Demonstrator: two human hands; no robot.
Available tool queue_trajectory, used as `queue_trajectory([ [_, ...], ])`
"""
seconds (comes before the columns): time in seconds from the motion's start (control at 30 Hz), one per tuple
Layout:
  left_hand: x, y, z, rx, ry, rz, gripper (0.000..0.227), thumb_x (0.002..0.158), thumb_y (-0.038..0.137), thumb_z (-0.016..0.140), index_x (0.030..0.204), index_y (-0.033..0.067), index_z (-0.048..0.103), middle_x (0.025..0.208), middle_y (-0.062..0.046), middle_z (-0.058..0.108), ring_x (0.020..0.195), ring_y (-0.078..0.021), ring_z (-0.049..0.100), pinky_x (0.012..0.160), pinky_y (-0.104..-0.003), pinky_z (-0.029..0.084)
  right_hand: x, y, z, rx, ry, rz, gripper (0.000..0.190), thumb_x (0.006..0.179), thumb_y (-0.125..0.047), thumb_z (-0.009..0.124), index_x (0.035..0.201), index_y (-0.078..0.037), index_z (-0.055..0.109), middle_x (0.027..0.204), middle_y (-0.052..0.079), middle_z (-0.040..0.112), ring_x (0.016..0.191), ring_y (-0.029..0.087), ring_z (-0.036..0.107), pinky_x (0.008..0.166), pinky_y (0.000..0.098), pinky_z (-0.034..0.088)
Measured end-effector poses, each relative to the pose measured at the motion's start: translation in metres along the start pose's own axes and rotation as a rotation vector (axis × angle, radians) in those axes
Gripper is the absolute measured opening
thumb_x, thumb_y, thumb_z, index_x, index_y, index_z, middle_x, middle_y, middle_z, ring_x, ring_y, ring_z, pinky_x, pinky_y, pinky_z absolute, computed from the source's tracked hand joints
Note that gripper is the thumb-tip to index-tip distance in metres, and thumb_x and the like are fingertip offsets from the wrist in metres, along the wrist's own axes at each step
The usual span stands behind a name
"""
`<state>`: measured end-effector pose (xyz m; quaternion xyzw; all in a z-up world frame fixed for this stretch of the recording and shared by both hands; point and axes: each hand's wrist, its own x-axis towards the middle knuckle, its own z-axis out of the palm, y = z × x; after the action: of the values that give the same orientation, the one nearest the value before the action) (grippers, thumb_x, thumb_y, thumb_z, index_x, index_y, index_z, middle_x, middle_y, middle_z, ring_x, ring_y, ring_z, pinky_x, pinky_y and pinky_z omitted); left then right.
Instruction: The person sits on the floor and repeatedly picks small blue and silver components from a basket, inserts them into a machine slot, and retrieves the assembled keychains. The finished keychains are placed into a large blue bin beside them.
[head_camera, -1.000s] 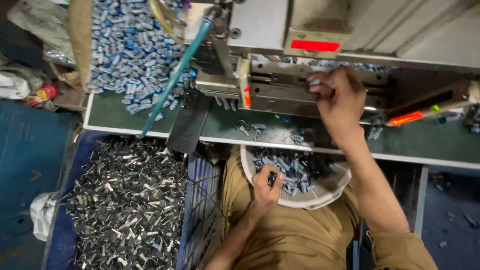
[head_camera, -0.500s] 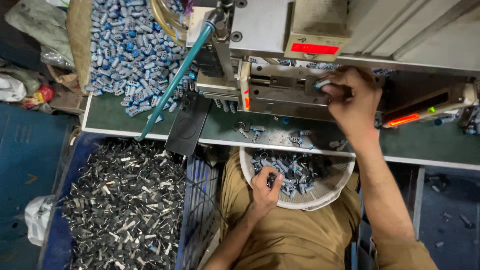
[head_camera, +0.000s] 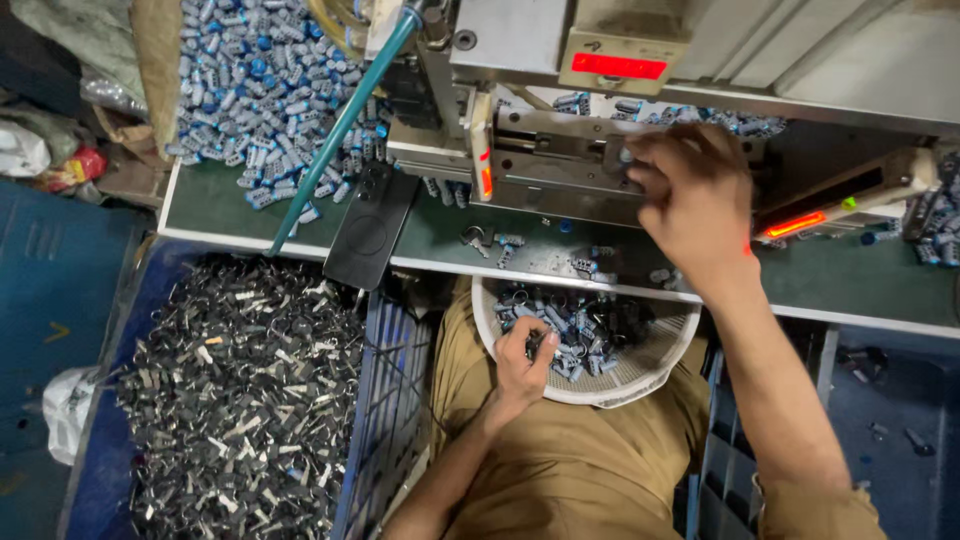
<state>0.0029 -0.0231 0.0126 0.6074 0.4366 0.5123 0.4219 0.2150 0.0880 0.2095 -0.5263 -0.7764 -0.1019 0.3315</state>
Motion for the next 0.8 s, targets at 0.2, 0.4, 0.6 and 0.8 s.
queue_trajectory([
  [0.2, -0.005, -0.004, 0.001, 0.015, -0.002, 0.014, 0.014, 0.097, 0.016, 0.067, 0.096, 0.0034, 0.061, 0.073, -0.014, 0.063, 0.062, -0.0292, 0.063, 0.059, -0.038, 0.047, 0.002, -0.001, 0.005, 0.151, -0.021, 0.034, 0.029, 0.087, 0.011, 0.071, 0.113, -0.001, 0.068, 0.112, 0.012, 0.072, 0.111, 0.034, 0.066, 0.094, 0.045, 0.054],
  [0.4, -0.001, -0.003, 0.0, 0.018, -0.017, -0.02, 0.015, 0.096, 0.017, 0.068, 0.095, 0.0035, 0.061, 0.07, -0.013, 0.063, 0.059, -0.0285, 0.063, 0.058, -0.038, 0.047, 0.007, 0.018, 0.018, 0.188, -0.047, 0.026, 0.028, 0.082, 0.016, 0.066, 0.106, 0.0, 0.066, 0.104, 0.014, 0.073, 0.096, 0.032, 0.07, 0.083, 0.0401, 0.058],
  [0.6, 0.0, -0.006, -0.001, -0.012, -0.003, -0.012, 0.013, 0.097, 0.015, 0.067, 0.097, 0.0037, 0.06, 0.071, -0.013, 0.063, 0.06, -0.028, 0.062, 0.058, -0.037, 0.047, 0.005, 0.012, 0.022, 0.479, 0.158, 0.043, 0.02, 0.093, 0.021, 0.05, 0.103, 0.007, 0.06, 0.104, 0.016, 0.072, 0.106, 0.024, 0.077, 0.088, 0.031, 0.065],
  [0.8, -0.004, -0.009, -0.001, -0.029, 0.007, -0.016, 0.01, 0.097, 0.011, 0.068, 0.098, 0.004, 0.061, 0.074, -0.011, 0.065, 0.063, -0.0259, 0.064, 0.061, -0.037, 0.049, -0.054, -0.012, -0.003, 0.362, 0.185, 0.063, 0.023, 0.096, 0.02, 0.056, 0.107, 0.0, 0.055, 0.096, 0.014, 0.074, 0.094, 0.022, 0.078, 0.078, 0.028, 0.061],
])
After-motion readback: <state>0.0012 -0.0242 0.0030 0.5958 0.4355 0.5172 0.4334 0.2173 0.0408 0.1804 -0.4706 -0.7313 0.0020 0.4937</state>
